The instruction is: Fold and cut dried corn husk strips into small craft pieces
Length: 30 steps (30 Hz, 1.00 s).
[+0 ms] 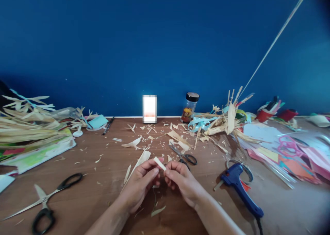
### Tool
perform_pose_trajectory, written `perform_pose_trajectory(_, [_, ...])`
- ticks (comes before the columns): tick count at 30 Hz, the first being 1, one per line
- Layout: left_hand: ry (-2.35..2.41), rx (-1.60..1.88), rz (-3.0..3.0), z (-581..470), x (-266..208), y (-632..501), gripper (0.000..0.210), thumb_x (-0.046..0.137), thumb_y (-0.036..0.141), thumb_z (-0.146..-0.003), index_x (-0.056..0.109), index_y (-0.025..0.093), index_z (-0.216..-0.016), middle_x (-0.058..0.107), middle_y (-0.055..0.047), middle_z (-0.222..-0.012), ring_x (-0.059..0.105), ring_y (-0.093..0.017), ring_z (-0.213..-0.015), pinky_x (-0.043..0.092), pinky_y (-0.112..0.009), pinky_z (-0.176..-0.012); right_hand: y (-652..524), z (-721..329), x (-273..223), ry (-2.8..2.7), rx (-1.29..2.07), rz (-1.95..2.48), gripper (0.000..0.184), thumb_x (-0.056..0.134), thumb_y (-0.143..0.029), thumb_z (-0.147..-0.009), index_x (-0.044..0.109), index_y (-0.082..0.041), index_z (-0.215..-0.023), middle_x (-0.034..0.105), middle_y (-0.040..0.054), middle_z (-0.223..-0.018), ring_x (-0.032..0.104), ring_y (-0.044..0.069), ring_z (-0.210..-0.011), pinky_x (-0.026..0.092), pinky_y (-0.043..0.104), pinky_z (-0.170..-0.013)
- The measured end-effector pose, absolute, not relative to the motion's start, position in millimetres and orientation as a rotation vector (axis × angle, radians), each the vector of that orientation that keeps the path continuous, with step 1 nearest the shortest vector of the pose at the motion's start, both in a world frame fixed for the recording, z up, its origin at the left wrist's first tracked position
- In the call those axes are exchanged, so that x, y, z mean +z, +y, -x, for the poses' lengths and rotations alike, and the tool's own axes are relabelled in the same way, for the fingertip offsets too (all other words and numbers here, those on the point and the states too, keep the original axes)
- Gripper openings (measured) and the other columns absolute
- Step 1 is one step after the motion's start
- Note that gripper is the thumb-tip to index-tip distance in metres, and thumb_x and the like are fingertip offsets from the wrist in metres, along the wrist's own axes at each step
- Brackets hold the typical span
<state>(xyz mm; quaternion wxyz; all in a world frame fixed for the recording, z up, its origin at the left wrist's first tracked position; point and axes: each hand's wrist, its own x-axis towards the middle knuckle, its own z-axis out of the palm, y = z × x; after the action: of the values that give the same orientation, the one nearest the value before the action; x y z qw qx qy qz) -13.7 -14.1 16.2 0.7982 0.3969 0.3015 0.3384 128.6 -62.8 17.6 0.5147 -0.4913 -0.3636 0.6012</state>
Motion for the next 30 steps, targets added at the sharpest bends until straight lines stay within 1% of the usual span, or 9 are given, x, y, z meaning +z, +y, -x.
perform_pose_trajectory(3, [0.637,0.723,-0.902,13.9,14.1,-14.9,0.026,0.061,0.021,-0.075,0.061,0.019,-0.101,0.058,0.001,-0.075,0.05,-0.006,-0.06,0.042,-0.018,-0.056,-64.8,-132.1,18.6,-0.818,1.617,1.082,0.016,0.056,-0.028,-0.072,0.048,-0.015,-0.066,0.048,-0.0049,-0.053,0.036,0.004,-0.041,0.022,0.017,-0.04])
perform_pose_trajectory(6, [0.618,0.72,-0.943,13.3,13.7,-14.5,0.014,0.061,0.02,-0.075,0.063,0.018,-0.088,0.056,0.001,-0.072,0.05,-0.006,-0.06,0.043,-0.018,-0.056,-65.7,-134.1,19.7,-0.798,1.727,1.031,0.013,0.055,-0.026,-0.071,0.048,-0.015,-0.067,0.047,-0.0049,-0.053,0.035,0.004,-0.041,0.019,0.017,-0.038])
perform_pose_trajectory(8, [0.598,0.734,-0.947,13.0,15.0,-14.1,0.005,0.061,0.02,-0.075,0.062,0.016,-0.078,0.055,0.002,-0.074,0.049,-0.006,-0.06,0.043,-0.018,-0.056,-65.3,-133.6,19.7,-0.832,1.732,1.052,0.015,0.055,-0.027,-0.072,0.047,-0.016,-0.066,0.047,-0.0047,-0.054,0.035,0.004,-0.042,0.019,0.016,-0.038])
perform_pose_trajectory(10, [0.599,0.766,-0.919,13.1,16.8,-13.4,0.005,0.061,0.02,-0.074,0.06,0.016,-0.072,0.054,0.002,-0.08,0.049,-0.005,-0.06,0.043,-0.018,-0.055,-64.4,-132.1,19.2,-0.904,1.665,1.129,0.02,0.053,-0.032,-0.075,0.046,-0.016,-0.066,0.046,-0.0047,-0.054,0.034,0.004,-0.042,0.02,0.016,-0.039])
perform_pose_trajectory(13, [0.664,0.814,-0.855,13.4,17.9,-11.2,0.005,0.061,0.021,-0.075,0.06,0.015,-0.074,0.055,0.001,-0.083,0.048,-0.004,-0.061,0.043,-0.015,-0.052,-63.6,-131.3,19.9,-1.104,1.409,1.311,0.023,0.05,-0.037,-0.079,0.049,-0.016,-0.071,0.048,-0.0038,-0.056,0.038,0.006,-0.046,0.027,0.017,-0.043])
perform_pose_trajectory(16, [0.753,0.857,-0.787,12.4,17.1,-8.2,0.01,0.064,0.021,-0.072,0.061,0.015,-0.08,0.058,-0.001,-0.084,0.051,-0.005,-0.063,0.046,-0.014,-0.053,-66.0,-136.9,26.2,-1.389,0.983,1.53,0.017,0.048,-0.032,-0.082,0.054,-0.017,-0.078,0.055,-0.0006,-0.065,0.048,0.01,-0.059,0.035,0.021,-0.055])
perform_pose_trajectory(21, [0.765,0.873,-0.727,11.3,17.1,-6.3,0.018,0.068,0.018,-0.068,0.062,0.014,-0.084,0.059,-0.001,-0.079,0.053,-0.005,-0.063,0.048,-0.014,-0.058,-73.8,-157.6,41.6,-1.642,0.226,2.097,0.01,0.046,-0.021,-0.082,0.055,-0.019,-0.087,0.06,0.0063,-0.084,0.054,0.018,-0.075,0.035,0.026,-0.065])
perform_pose_trajectory(25, [0.739,0.875,-0.727,12.6,17.2,-5.8,0.015,0.07,0.018,-0.066,0.062,0.015,-0.078,0.058,0.001,-0.078,0.05,-0.003,-0.058,0.047,-0.012,-0.052,-73.8,-168.2,41.7,-1.698,0.087,2.443,0.01,0.05,-0.017,-0.077,0.056,-0.018,-0.085,0.061,0.0093,-0.085,0.055,0.021,-0.08,0.034,0.027,-0.063])
perform_pose_trajectory(30, [0.785,0.895,-0.705,13.4,15.2,-3.5,0.016,0.071,0.018,-0.064,0.061,0.016,-0.077,0.059,0.002,-0.074,0.052,-0.003,-0.059,0.046,-0.01,-0.05,-71.0,-170.5,32.5,-1.702,0.011,2.49,0.012,0.047,-0.016,-0.078,0.056,-0.019,-0.085,0.061,0.0086,-0.087,0.054,0.022,-0.08,0.033,0.027,-0.06])
